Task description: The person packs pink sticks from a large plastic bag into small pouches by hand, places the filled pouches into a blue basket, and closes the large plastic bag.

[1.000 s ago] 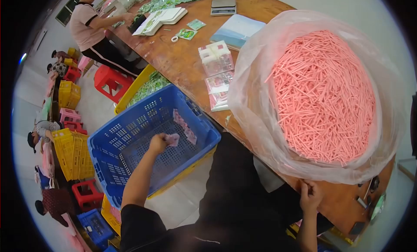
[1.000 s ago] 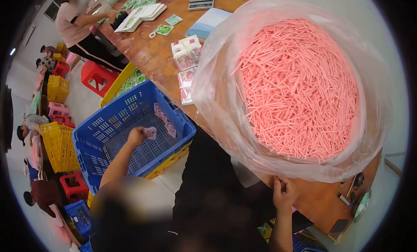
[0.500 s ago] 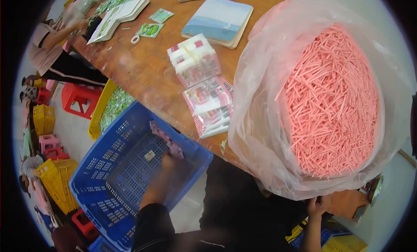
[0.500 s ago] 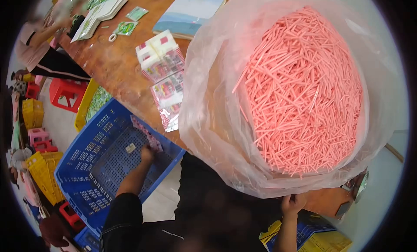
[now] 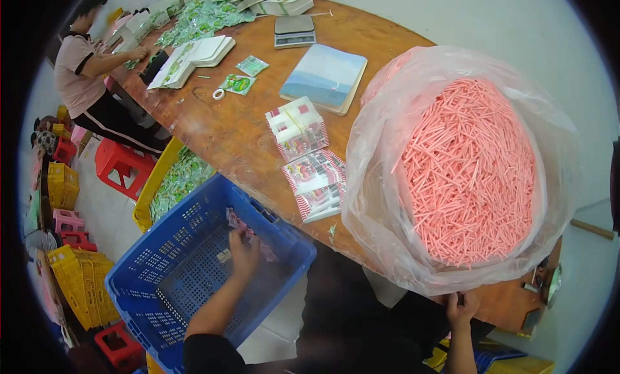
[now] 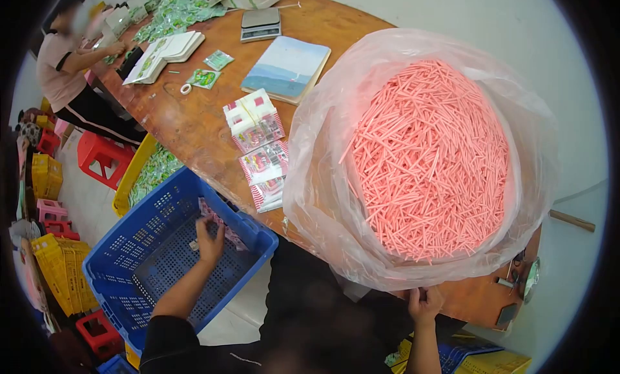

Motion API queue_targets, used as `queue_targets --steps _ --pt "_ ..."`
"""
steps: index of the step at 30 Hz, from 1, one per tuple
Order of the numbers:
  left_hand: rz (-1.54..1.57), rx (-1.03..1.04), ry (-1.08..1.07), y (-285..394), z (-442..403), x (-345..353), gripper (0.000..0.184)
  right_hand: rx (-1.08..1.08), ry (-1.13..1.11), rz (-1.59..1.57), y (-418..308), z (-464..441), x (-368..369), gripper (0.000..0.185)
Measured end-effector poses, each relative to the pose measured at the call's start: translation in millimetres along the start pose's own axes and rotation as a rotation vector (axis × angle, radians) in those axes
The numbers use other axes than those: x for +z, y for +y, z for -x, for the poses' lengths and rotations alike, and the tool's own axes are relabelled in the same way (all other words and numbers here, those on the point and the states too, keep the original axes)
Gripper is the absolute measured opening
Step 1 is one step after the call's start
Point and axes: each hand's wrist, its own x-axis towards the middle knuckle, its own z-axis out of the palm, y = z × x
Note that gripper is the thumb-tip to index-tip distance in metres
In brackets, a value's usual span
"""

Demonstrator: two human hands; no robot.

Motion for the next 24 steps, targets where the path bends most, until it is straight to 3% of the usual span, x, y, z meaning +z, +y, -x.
queue_targets --steps 2,6,9,11,13,18,21,24 --pt "-0.069 0.371 -0.017 106 -40 -22 0.043 0.008 0.028 -0.089 -2 3 1 0.007" --pt "-0.071 0.598 -0.233 201 -87 0 0.053 -0.212 0.018 -0.080 -22 5 4 0.006" --pt "-0.262 0.463 -0.369 215 -113 33 0.069 -0.413 -0.259 -0.174 -85 -3 20 0.017" --pt "-0.391 0.514 -0.365 215 -117 44 0.080 -0.452 -0.416 -0.310 -140 -20 42 0.030" --pt "-0.487 0.526 -0.396 223 -123 51 0.088 -0.559 -0.317 -0.387 -186 -49 66 0.042" --pt "-0.511 0.384 -0.519 239 -128 47 0.096 -0.399 -0.258 -0.366 -221 -87 135 0.053" --pt "-0.574 0.455 -0.495 237 -124 46 0.098 -0.162 -0.466 -0.511 -220 -107 151 0.053" --pt "-0.602 0.436 -0.534 243 -131 42 0.100 -0.261 -0.338 -0.402 -201 -116 177 0.051"
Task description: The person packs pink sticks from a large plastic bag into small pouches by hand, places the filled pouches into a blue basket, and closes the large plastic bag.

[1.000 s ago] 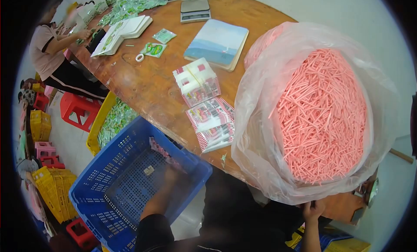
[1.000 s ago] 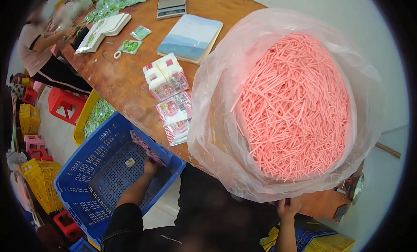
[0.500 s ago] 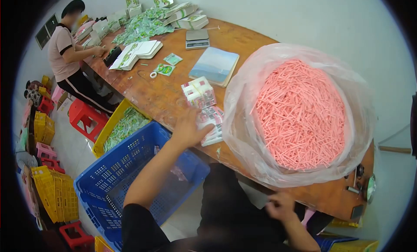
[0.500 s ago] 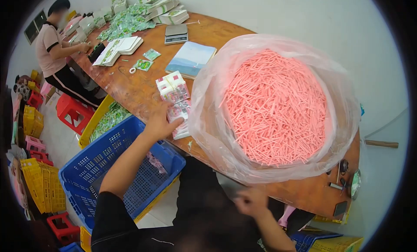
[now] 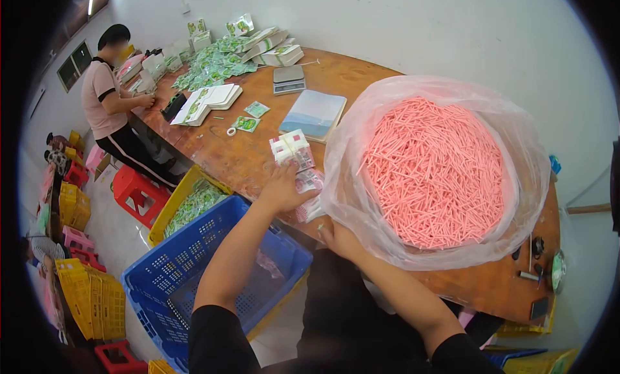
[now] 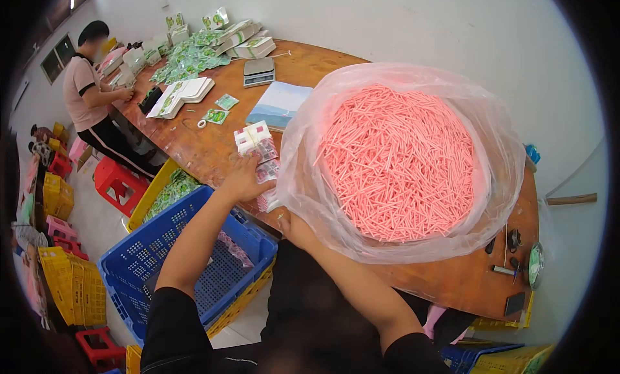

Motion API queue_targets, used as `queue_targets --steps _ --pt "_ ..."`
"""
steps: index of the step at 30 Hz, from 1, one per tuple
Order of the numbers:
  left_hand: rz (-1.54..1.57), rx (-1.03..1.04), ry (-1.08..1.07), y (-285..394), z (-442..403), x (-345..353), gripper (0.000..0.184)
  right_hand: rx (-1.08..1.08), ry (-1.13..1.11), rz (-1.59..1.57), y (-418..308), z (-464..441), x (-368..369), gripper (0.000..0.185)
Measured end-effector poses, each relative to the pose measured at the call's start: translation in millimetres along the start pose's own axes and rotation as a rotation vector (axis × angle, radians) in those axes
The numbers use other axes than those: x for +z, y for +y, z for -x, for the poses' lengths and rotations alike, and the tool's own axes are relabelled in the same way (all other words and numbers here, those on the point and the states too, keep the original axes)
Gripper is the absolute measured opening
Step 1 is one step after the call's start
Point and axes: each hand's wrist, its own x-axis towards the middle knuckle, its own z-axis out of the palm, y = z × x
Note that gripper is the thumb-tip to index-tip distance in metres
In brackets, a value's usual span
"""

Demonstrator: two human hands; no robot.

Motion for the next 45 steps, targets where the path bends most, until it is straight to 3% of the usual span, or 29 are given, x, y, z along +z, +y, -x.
queue_targets --steps 3,7,12,15,18,21,24,27,30,33,36,39,42,45 --pt "0.074 -0.027 -0.165 -5 -14 -16 0.102 0.020 0.045 -0.089 14 -6 4 0.048" --pt "0.032 -0.042 -0.108 0 -11 -2 0.103 0.233 0.075 -0.157 14 -21 -10 0.040" --pt "-0.062 0.030 -0.059 26 14 4 0.109 0.092 0.289 -0.224 30 -60 -7 0.036" --pt "0.038 0.055 -0.001 39 21 4 0.115 0.128 0.189 -0.077 39 -75 9 0.035" --pt "-0.052 0.064 0.095 38 28 6 0.114 0.179 0.102 -0.109 27 -81 12 0.040" --pt "-0.163 0.028 0.058 35 29 21 0.110 0.146 0.087 -0.004 15 -97 13 0.045" --pt "0.113 0.035 0.008 27 29 33 0.104 0.205 0.050 0.107 3 -102 20 0.043" --pt "0.149 0.039 0.064 28 44 34 0.098 0.180 -0.023 0.191 -12 -94 8 0.042" --pt "0.053 0.055 0.048 34 57 25 0.093 -0.024 0.133 0.298 -13 -78 11 0.044" --pt "0.021 0.122 0.173 31 63 27 0.096 0.057 0.017 0.196 -11 -78 3 0.049" --pt "0.145 0.069 0.145 23 60 32 0.097 0.229 -0.170 0.070 -32 -85 -22 0.060" --pt "0.092 0.132 0.188 20 61 37 0.095 0.208 -0.230 0.183 -26 -88 -24 0.067" --pt "0.084 0.118 0.368 34 79 21 0.083 0.130 -0.060 0.113 1 -83 6 0.072" --pt "0.793 -0.541 0.548 21 109 45 0.069 0.112 -0.059 0.176 -25 -76 -14 0.073"
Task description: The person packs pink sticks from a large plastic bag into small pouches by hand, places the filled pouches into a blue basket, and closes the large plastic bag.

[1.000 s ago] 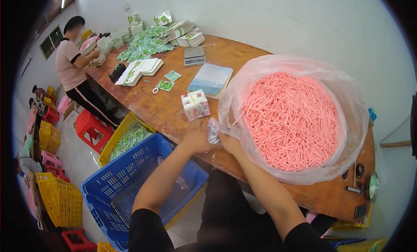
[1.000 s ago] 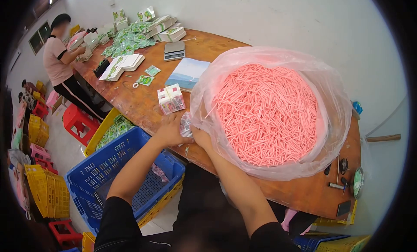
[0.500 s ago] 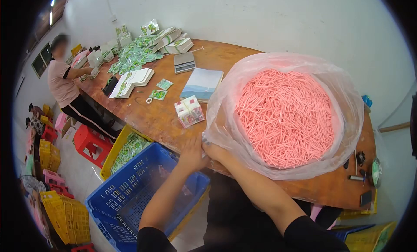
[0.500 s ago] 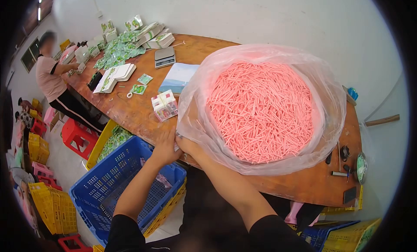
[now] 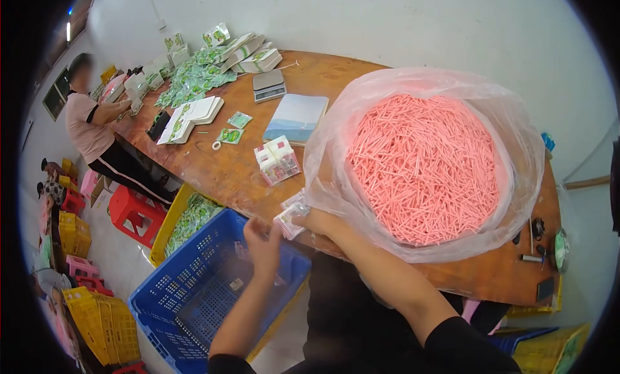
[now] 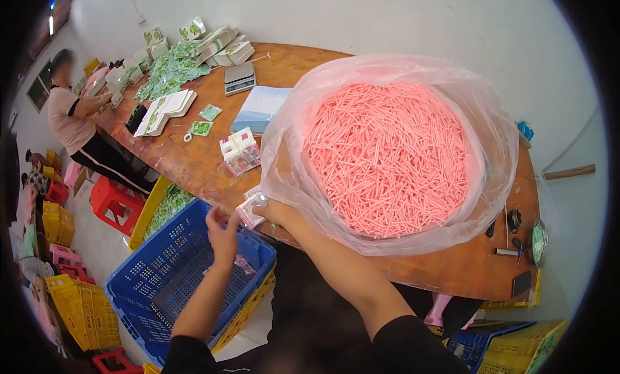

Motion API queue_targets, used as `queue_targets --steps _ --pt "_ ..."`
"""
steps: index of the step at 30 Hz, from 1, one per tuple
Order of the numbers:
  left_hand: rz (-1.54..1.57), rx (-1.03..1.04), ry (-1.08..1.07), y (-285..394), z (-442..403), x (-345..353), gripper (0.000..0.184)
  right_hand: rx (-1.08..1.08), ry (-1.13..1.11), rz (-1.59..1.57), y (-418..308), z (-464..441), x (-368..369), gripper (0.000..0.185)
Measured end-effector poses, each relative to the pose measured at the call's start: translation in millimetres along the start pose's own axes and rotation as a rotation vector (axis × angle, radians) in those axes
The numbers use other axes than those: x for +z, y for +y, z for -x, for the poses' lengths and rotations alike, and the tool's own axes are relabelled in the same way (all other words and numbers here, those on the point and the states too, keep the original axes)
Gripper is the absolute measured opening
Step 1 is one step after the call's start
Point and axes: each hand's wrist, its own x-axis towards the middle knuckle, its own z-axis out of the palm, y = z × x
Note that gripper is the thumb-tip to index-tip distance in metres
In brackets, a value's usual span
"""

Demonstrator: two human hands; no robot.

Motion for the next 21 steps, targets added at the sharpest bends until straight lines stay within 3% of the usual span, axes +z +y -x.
queue_targets --steps 3,7,9,12,15,18,21 --pt "0.620 -0.636 -0.297 -5 6 -12 0.052 0.159 -0.294 -0.458 10 3 34 0.079" --pt "0.566 -0.485 -0.280 12 19 10 0.038 0.167 -0.328 -0.156 -19 12 10 0.081" --pt "0.670 -0.416 -0.299 -26 11 19 0.035 0.145 -0.373 -0.038 -29 12 -5 0.083" --pt "0.798 -0.367 -0.277 -30 15 15 0.038 0.154 -0.491 -0.158 -33 11 -20 0.085" --pt "0.742 -0.301 -0.257 -21 29 10 0.036 0.201 -0.483 -0.298 -33 15 -22 0.081" --pt "0.729 -0.289 -0.177 -26 36 15 0.046 0.096 -0.393 -0.399 -23 16 -16 0.069" --pt "0.565 -0.181 -0.130 -30 40 17 0.057 0.030 -0.617 -0.581 -17 13 -29 0.062"
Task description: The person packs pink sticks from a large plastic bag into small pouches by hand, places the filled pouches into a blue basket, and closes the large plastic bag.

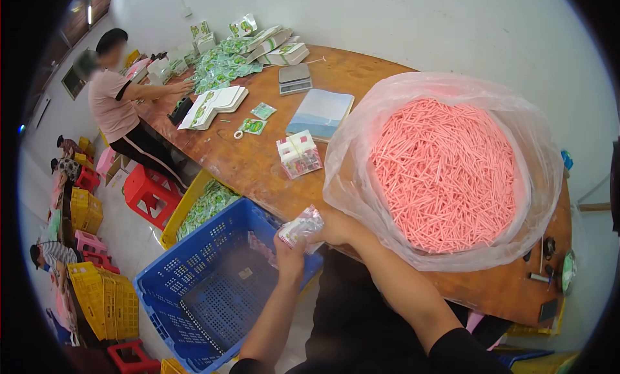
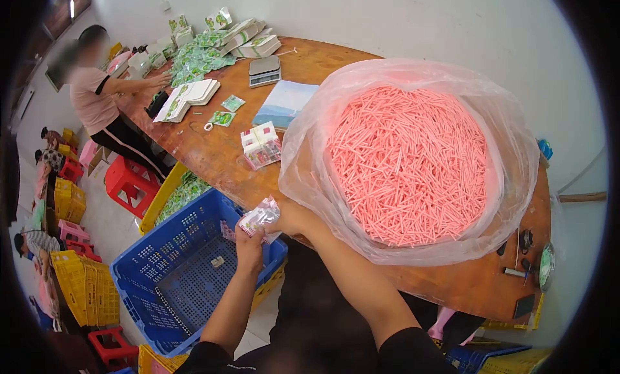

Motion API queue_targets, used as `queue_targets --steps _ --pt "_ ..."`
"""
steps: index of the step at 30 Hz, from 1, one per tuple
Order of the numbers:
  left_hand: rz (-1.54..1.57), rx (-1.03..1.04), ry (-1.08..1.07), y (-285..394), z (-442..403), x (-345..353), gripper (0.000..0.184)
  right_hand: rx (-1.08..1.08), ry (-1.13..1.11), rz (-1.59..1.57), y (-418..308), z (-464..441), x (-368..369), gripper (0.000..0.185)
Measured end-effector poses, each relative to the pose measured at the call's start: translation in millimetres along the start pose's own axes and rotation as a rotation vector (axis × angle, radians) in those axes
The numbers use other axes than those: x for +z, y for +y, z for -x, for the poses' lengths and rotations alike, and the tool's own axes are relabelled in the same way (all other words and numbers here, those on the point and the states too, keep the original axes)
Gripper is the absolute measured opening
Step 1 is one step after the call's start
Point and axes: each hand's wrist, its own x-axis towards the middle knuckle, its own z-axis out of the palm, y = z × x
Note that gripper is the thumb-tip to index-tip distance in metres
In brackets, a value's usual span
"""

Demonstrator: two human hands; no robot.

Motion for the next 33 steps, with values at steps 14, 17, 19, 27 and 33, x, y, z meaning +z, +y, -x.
queue_targets --steps 14,17,19,27,33 --pt "-0.823 0.692 -0.347 33 -65 23 0.047 -0.251 0.538 0.455 38 22 -21 0.043" --pt "-0.738 0.543 -0.357 35 -73 22 0.043 -0.192 0.536 0.382 37 15 -22 0.042" --pt "-0.736 0.420 -0.365 33 -71 20 0.044 -0.146 0.524 0.301 44 14 -16 0.043" --pt "-0.566 0.520 -0.513 28 -74 21 0.079 -0.297 0.554 0.397 56 3 -22 0.036" --pt "-0.542 0.426 -0.532 32 -74 33 0.085 -0.501 0.667 0.532 68 -2 -22 0.042"
